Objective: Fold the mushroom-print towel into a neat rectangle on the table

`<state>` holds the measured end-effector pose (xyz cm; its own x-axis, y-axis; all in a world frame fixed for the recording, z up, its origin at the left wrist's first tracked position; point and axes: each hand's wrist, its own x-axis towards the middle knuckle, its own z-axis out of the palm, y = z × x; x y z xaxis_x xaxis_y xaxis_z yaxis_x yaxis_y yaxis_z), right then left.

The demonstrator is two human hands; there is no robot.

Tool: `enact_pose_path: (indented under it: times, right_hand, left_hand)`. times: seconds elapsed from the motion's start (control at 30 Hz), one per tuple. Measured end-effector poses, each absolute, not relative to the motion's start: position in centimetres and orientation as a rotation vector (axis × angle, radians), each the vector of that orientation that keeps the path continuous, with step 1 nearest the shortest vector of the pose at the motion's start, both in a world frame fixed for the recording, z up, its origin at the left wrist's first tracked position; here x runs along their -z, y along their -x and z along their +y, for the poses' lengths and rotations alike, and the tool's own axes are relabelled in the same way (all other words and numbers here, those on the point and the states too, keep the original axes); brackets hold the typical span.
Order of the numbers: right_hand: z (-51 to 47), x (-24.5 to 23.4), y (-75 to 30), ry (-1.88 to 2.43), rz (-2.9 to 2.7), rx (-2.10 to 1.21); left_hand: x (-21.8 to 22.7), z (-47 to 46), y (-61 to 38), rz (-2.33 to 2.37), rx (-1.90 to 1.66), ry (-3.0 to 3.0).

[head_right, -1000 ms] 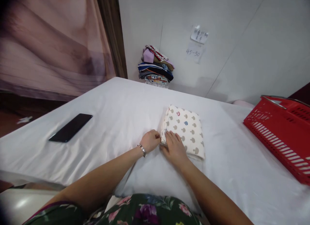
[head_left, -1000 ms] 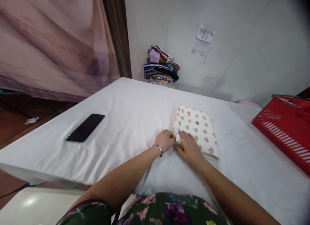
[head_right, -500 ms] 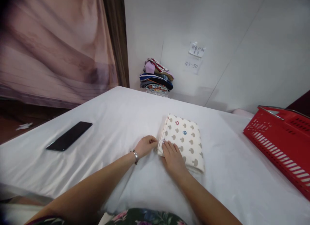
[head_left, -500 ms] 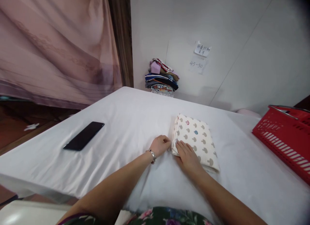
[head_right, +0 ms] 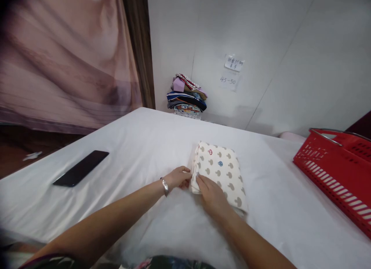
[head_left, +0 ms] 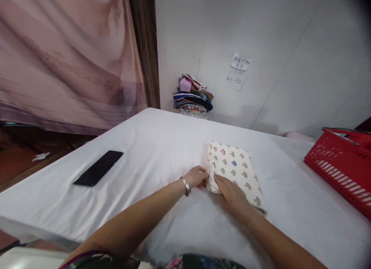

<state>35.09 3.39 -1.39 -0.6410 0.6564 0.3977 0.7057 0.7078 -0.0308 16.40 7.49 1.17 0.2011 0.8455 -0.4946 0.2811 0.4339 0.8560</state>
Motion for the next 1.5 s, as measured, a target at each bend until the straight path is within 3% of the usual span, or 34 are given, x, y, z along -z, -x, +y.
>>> enact_pose_path:
  times: [0.2, 0.33, 0.5, 0.7, 0.97, 1.17, 1.5]
  right_hand:
    - [-1.5, 0.2, -40.5, 0.793, -2.691, 0.040]
    - [-3.1, 1.1, -41.0, 0.741, -2.696, 0.035]
    - [-2.9, 1.1, -40.2, 0.762, -2.678, 0.016]
    - [-3.4, 1.7, -40.3, 0.787, -2.696, 0.049]
    - [-4.1, 3.0, -40.0, 0.827, -2.632, 0.086]
    - [-4.1, 3.0, -40.2, 0.838, -2.657, 0.066]
    - [-4.1, 0.4, -42.1, 0.799, -2.677, 0.101]
  left_hand:
    - [-1.6, 5.6, -14.6, 1.150, -0.287, -1.253]
    - [-0.5, 9.7, -13.2, 1.511, -0.515, -1.292]
    - [-1.3, 14.8, -15.4, 1.642, -0.664, -1.658]
    - [-2.4, 17.2, -18.0, 1.595, -0.235, -1.785]
    - [-1.0, 17.7, -17.3, 1.611, -0.176, -1.968]
    - [-3.1, 18.8, -17.2, 1.566, 0.012, -1.660]
    - [-2.6, 17.1, -14.7, 1.194, -0.177, -1.016]
